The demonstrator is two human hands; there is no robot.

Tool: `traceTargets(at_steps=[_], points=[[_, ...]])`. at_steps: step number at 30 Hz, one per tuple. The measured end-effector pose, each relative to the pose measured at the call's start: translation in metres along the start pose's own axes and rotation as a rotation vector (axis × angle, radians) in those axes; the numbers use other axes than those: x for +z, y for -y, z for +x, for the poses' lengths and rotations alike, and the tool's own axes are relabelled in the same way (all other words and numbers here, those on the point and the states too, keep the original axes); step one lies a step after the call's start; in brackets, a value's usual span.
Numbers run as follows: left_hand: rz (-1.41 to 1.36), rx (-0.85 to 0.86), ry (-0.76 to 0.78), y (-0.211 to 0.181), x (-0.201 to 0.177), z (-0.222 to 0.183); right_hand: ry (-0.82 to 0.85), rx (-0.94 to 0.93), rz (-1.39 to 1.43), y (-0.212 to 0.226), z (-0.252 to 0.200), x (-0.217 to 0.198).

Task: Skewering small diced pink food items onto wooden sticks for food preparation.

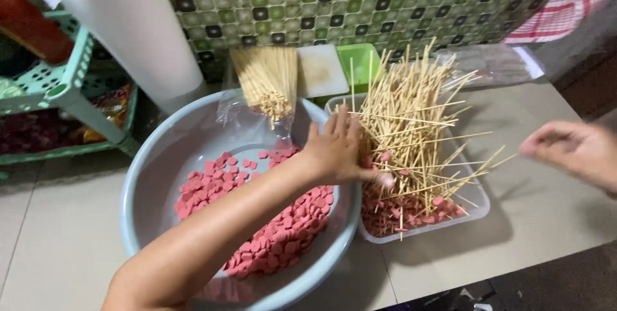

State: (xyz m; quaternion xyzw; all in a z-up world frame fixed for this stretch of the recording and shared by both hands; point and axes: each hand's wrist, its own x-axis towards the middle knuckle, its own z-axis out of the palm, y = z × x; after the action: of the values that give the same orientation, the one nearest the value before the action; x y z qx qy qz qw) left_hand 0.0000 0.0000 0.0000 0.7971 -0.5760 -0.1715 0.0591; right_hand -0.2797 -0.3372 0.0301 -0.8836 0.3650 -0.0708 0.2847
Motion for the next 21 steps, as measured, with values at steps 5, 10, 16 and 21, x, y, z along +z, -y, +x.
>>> traceTargets(at_steps=[5,10,16,21], points=[[0.137,-0.087,0.024,-0.006,0.014,0.021,0.437,0.308,0.036,-0.04,0.006,0.037],[0.09,-0.133,0.013,-0.016,0.009,0.051,0.352,0.337,0.155,0.03,0.012,0.059],[-0.089,-0.164,-0.079,-0.022,0.0,0.065,0.297,0.139,0.01,0.016,0.06,0.103],[-0.5,-0.09,-0.167,-0.026,-0.011,0.055,0.07,-0.089,0.524,0.032,0.068,0.135]])
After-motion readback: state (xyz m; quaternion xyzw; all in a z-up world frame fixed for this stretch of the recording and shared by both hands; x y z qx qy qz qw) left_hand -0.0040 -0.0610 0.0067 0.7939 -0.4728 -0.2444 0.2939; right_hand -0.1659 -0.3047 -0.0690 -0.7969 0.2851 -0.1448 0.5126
